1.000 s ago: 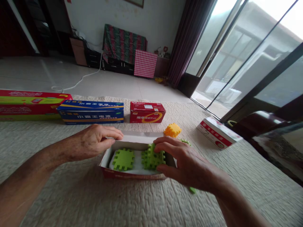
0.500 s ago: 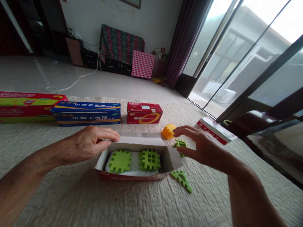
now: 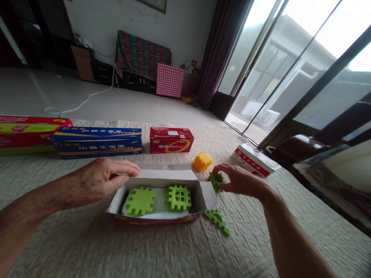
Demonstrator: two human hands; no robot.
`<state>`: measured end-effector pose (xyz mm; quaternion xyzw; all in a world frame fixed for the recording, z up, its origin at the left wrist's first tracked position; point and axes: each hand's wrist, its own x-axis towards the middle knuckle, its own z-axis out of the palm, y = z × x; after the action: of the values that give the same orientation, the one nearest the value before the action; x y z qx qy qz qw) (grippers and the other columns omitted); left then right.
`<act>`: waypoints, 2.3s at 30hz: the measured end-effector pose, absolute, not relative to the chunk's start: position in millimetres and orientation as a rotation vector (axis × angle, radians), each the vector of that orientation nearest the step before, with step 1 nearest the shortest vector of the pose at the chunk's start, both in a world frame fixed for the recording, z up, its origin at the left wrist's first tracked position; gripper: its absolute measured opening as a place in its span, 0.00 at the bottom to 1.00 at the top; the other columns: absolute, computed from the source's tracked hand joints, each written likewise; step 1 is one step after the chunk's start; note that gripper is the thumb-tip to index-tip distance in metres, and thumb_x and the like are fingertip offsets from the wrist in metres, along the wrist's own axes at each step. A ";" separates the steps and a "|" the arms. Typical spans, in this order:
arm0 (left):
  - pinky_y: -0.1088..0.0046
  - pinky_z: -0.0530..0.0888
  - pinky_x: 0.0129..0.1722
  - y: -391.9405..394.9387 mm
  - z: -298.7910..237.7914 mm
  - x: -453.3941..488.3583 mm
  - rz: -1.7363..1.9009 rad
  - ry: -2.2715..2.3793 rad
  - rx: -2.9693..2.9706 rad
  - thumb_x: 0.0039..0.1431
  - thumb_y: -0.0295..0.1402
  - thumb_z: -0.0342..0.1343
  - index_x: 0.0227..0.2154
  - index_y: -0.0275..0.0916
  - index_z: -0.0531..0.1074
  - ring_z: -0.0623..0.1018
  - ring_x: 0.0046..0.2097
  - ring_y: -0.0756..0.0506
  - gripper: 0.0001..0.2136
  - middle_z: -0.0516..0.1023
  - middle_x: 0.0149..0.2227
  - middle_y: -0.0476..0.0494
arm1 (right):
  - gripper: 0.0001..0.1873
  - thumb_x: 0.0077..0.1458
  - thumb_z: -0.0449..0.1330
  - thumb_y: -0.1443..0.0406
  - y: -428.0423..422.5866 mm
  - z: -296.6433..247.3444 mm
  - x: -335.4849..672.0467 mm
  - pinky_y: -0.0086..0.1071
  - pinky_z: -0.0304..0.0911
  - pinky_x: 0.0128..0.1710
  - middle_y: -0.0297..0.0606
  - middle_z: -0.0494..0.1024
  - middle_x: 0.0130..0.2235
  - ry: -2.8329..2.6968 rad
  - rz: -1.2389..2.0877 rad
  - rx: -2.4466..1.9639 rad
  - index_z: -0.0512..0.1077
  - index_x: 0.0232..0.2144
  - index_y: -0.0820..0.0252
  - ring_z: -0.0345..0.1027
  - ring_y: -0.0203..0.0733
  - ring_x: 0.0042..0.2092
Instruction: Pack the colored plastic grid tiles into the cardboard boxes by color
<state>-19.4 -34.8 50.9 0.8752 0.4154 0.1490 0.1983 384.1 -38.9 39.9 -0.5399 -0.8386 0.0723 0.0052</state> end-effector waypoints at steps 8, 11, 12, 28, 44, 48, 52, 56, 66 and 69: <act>0.74 0.70 0.52 -24.4 39.1 -26.5 0.505 1.033 2.478 0.59 0.29 0.47 0.40 0.42 0.79 0.76 0.50 0.46 0.15 0.79 0.48 0.49 | 0.19 0.52 0.60 0.60 -47.5 58.5 374.6 0.44 0.68 0.47 0.43 0.78 0.47 -2.473 -0.074 -1.572 0.71 0.47 0.57 0.73 0.48 0.46; 0.74 0.70 0.53 -26.0 41.8 -26.5 0.508 1.021 2.466 0.59 0.28 0.46 0.40 0.42 0.79 0.76 0.50 0.46 0.16 0.79 0.48 0.49 | 0.19 0.54 0.61 0.59 -63.5 77.5 335.1 0.41 0.68 0.46 0.41 0.76 0.49 -2.422 -0.077 -1.387 0.70 0.48 0.55 0.73 0.47 0.46; 0.74 0.70 0.53 -26.6 42.8 -26.5 0.511 1.016 2.459 0.59 0.28 0.46 0.41 0.41 0.79 0.76 0.50 0.47 0.16 0.79 0.48 0.49 | 0.19 0.53 0.61 0.61 -69.4 82.5 317.8 0.40 0.68 0.46 0.40 0.76 0.50 -2.413 -0.035 -1.307 0.70 0.48 0.54 0.72 0.45 0.47; 0.71 0.70 0.49 -30.0 50.2 -23.5 0.559 0.944 2.407 0.58 0.25 0.45 0.38 0.38 0.79 0.77 0.45 0.46 0.16 0.81 0.43 0.44 | 0.16 0.52 0.64 0.62 -82.4 70.2 193.2 0.46 0.64 0.48 0.41 0.75 0.46 -2.628 0.282 -1.019 0.70 0.44 0.55 0.68 0.47 0.47; 0.73 0.72 0.49 -24.8 42.6 -25.1 0.536 0.966 2.439 0.57 0.26 0.46 0.39 0.42 0.80 0.77 0.47 0.45 0.16 0.80 0.46 0.48 | 0.19 0.53 0.59 0.64 -53.8 58.3 361.7 0.45 0.67 0.50 0.42 0.76 0.51 -2.477 0.126 -1.537 0.70 0.49 0.55 0.72 0.48 0.49; 0.74 0.74 0.47 -23.3 42.3 -26.2 0.515 0.976 2.416 0.58 0.29 0.47 0.39 0.44 0.80 0.78 0.47 0.43 0.15 0.80 0.47 0.48 | 0.26 0.46 0.62 0.66 -48.5 43.5 398.2 0.45 0.68 0.51 0.43 0.77 0.51 -2.496 0.214 -1.689 0.70 0.50 0.57 0.72 0.49 0.50; 0.75 0.74 0.47 -22.1 41.4 -27.0 0.477 0.961 2.423 0.60 0.31 0.47 0.40 0.43 0.79 0.77 0.47 0.43 0.15 0.80 0.47 0.47 | 0.26 0.46 0.62 0.66 -48.0 36.9 399.8 0.42 0.68 0.50 0.42 0.77 0.50 -2.512 0.256 -1.697 0.70 0.51 0.56 0.73 0.47 0.49; 0.76 0.72 0.48 -20.0 38.7 -27.5 0.469 0.973 2.430 0.60 0.31 0.47 0.40 0.42 0.79 0.77 0.49 0.43 0.15 0.79 0.48 0.47 | 0.26 0.46 0.62 0.67 -48.5 35.1 392.4 0.41 0.69 0.48 0.42 0.78 0.48 -2.530 0.280 -1.717 0.70 0.50 0.57 0.74 0.46 0.46; 0.73 0.74 0.48 -22.9 41.2 -26.4 0.503 1.008 2.395 0.59 0.31 0.48 0.39 0.42 0.80 0.77 0.47 0.42 0.15 0.80 0.47 0.47 | 0.22 0.49 0.61 0.65 -50.0 42.4 395.4 0.42 0.69 0.46 0.41 0.79 0.46 -2.486 0.177 -1.698 0.71 0.49 0.56 0.74 0.47 0.45; 0.72 0.73 0.49 -22.1 40.1 -26.6 0.520 1.005 2.403 0.58 0.31 0.49 0.39 0.43 0.80 0.77 0.48 0.43 0.14 0.80 0.47 0.48 | 0.20 0.52 0.60 0.61 -59.6 59.7 382.9 0.45 0.67 0.48 0.43 0.77 0.49 -2.389 0.023 -1.647 0.70 0.49 0.56 0.72 0.49 0.48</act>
<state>-26.6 -22.1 40.1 0.8782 0.3671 0.1901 0.2405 382.9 -59.6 59.7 -0.5636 -0.8173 0.0080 0.1197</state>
